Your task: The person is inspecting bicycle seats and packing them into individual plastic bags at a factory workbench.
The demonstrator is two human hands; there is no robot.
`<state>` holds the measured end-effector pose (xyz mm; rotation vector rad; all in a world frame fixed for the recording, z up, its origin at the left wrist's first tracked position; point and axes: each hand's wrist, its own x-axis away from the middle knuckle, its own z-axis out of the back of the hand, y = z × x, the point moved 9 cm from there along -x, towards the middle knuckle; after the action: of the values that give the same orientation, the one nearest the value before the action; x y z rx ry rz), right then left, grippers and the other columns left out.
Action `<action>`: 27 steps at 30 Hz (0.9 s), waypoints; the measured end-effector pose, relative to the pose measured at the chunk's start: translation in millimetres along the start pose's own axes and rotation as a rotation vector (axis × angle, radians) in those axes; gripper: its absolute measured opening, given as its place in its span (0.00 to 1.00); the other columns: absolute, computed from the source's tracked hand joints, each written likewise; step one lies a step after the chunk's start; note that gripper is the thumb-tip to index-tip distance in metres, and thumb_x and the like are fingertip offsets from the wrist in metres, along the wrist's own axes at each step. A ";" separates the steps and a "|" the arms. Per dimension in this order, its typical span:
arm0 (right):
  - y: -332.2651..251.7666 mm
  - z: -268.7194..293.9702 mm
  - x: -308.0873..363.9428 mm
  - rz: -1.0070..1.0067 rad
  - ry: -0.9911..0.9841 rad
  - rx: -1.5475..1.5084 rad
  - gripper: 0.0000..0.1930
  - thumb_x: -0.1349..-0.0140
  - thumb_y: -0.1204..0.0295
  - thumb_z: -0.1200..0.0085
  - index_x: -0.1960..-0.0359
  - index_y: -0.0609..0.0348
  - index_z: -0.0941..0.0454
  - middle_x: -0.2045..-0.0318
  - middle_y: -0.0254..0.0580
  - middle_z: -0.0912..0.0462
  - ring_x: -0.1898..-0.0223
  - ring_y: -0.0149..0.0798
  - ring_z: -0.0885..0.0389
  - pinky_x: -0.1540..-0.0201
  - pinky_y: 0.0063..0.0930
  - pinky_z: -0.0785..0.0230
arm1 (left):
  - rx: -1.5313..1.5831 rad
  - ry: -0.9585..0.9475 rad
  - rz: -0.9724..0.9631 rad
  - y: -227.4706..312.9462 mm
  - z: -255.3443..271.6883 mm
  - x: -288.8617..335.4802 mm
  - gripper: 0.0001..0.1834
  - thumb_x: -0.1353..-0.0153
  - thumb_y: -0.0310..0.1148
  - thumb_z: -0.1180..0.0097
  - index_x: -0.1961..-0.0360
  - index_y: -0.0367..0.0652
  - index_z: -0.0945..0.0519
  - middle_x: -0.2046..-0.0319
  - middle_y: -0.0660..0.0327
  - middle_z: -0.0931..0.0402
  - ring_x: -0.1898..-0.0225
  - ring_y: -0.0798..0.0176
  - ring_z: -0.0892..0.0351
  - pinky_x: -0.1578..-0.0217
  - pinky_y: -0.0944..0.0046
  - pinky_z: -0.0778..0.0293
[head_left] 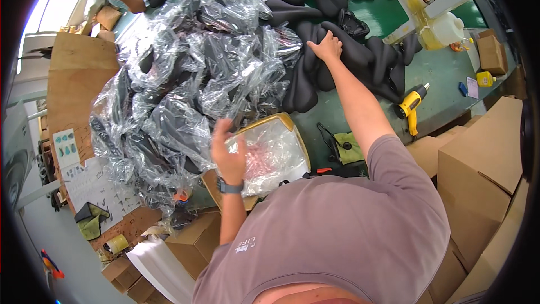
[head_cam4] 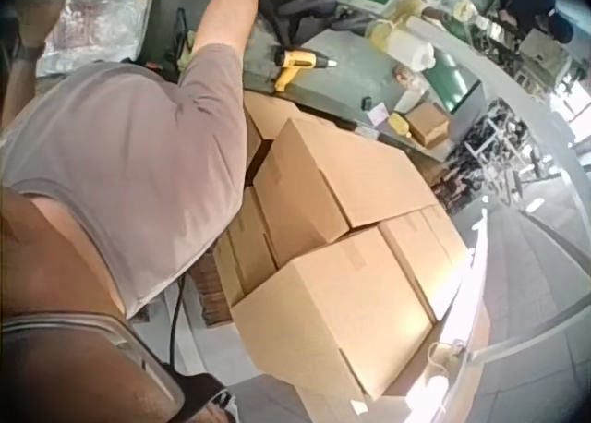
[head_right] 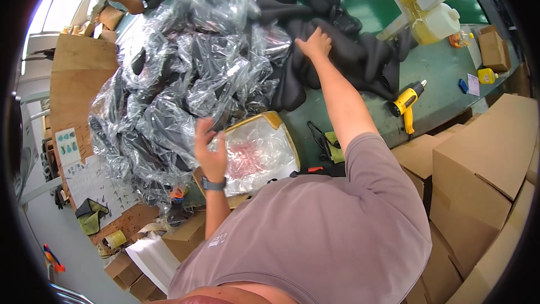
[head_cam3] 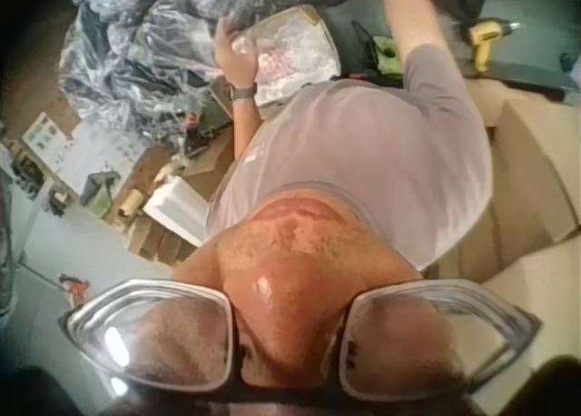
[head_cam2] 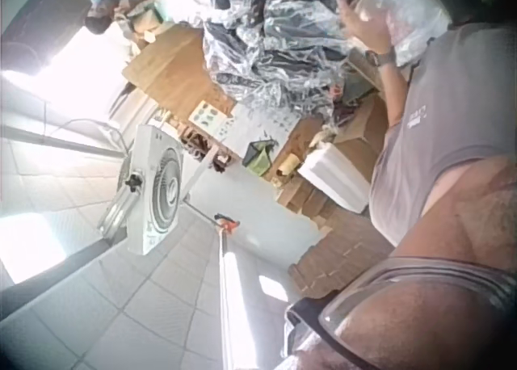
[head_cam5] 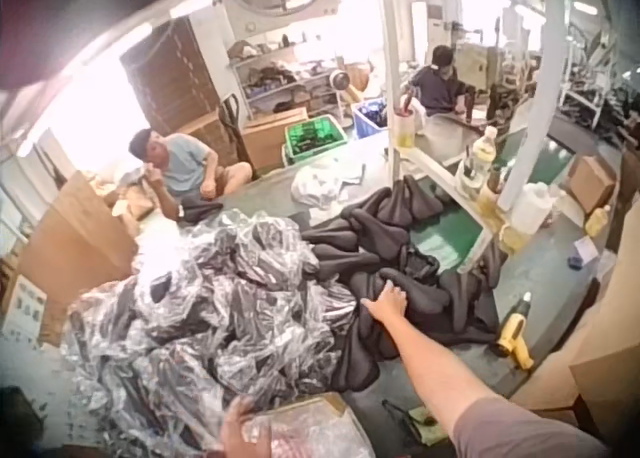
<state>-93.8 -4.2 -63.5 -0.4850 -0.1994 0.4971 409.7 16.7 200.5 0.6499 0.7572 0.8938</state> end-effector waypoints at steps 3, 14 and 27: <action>-36.4 20.8 43.6 0.086 -0.081 -0.051 0.38 0.42 0.42 0.26 0.40 0.59 0.16 0.43 0.58 0.10 0.36 0.64 0.16 0.32 0.57 0.26 | -0.049 -0.121 0.043 21.5 -17.0 50.3 0.29 0.33 0.24 0.27 0.30 0.38 0.18 0.43 0.50 0.09 0.45 0.49 0.08 0.48 0.54 0.13; 178.6 162.3 361.5 0.094 -0.041 0.014 0.32 0.36 0.67 0.24 0.34 0.69 0.23 0.49 0.66 0.11 0.45 0.70 0.12 0.42 0.59 0.20 | -0.191 -0.607 -0.200 16.6 -43.3 170.1 0.21 0.31 0.33 0.30 0.38 0.47 0.14 0.52 0.53 0.10 0.50 0.45 0.11 0.51 0.48 0.15; 217.3 83.3 408.0 -0.594 -0.723 -1.054 0.34 0.23 0.33 0.42 0.48 0.58 0.21 0.72 0.40 0.18 0.83 0.33 0.26 0.87 0.27 0.43 | 0.083 -0.505 -0.317 122.2 -36.4 203.9 0.22 0.30 0.38 0.29 0.37 0.46 0.14 0.47 0.52 0.10 0.46 0.44 0.11 0.44 0.48 0.16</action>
<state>144.5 400.4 -70.5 -1.2052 -1.2991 -0.0887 410.7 256.9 211.6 0.7643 0.4246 0.3822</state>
